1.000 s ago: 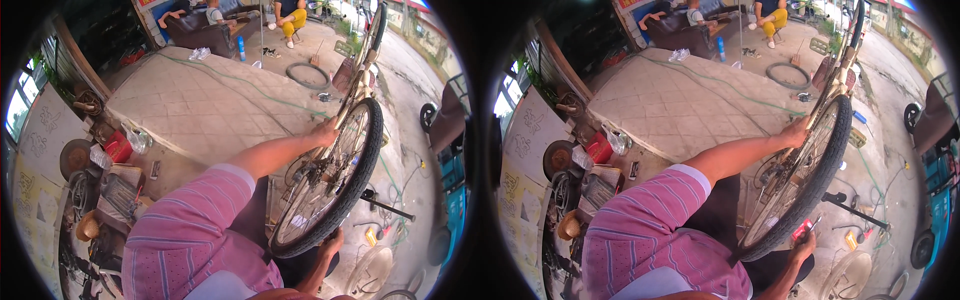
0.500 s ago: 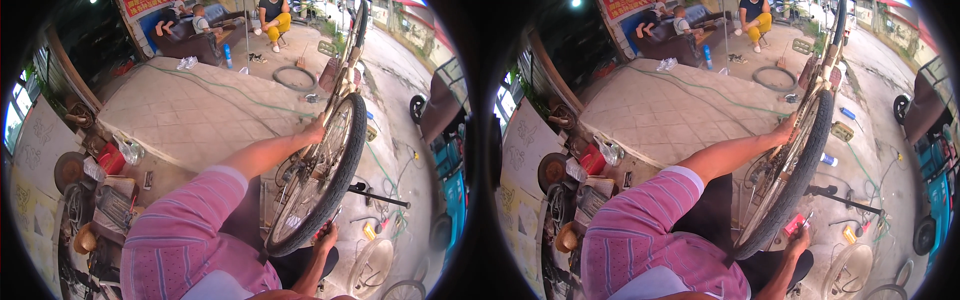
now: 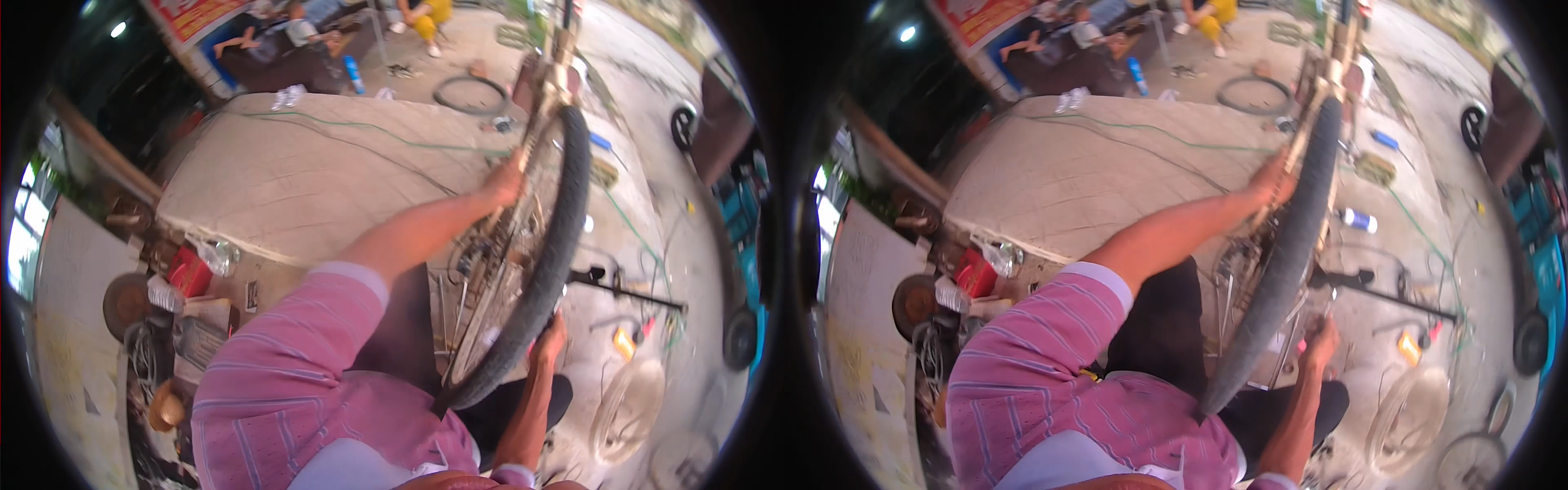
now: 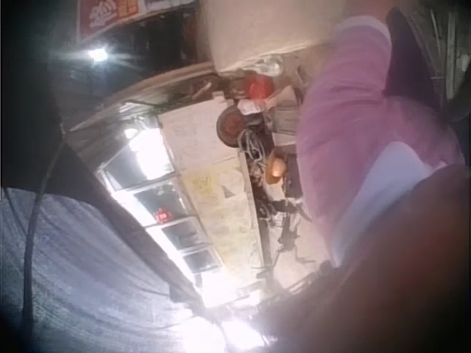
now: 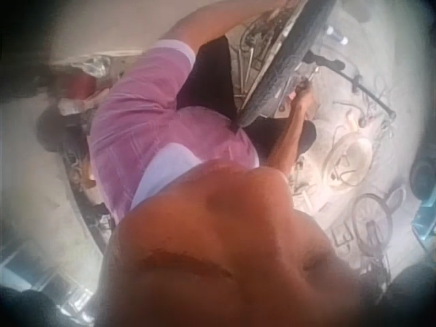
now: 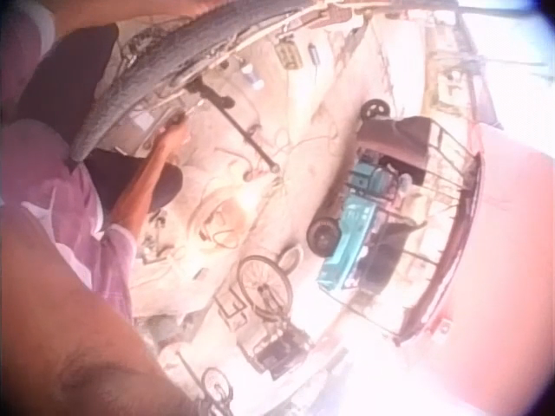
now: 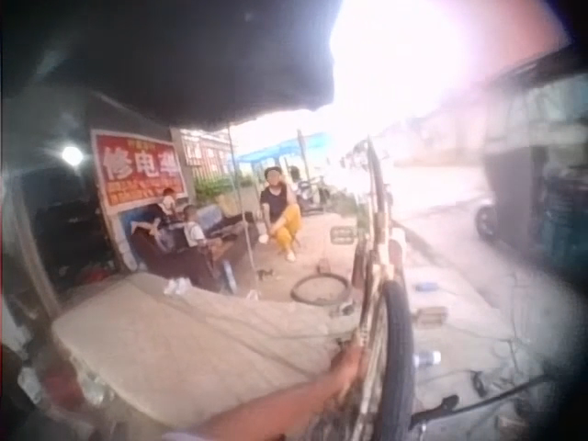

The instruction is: The person repairs a bicycle wheel by loosening and tightening nuts on the axle with a wrench, adjusting the chain, and turning the wheel to check its movement.

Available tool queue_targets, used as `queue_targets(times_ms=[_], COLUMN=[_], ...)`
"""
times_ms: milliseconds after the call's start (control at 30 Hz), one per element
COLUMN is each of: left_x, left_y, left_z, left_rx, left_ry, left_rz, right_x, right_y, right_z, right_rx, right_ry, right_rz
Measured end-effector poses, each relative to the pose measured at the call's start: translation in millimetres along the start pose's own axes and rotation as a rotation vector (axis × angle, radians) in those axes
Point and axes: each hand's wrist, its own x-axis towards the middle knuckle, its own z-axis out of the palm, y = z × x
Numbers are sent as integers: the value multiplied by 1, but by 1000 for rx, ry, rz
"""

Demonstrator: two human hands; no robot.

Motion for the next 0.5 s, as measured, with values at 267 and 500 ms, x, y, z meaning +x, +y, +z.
queue_targets(times_ms=[267, 500], left_x=[-20, -25], left_y=[53, 71], left_z=[13, -2], left_rx=[546, 645], left_ry=[116, 94], left_rz=[-52, 49], right_x=[18, 26], right_y=[-9, 8], right_z=[-19, -6], right_rx=[-60, -30], right_ry=[6, -82], right_rz=[-42, -109])
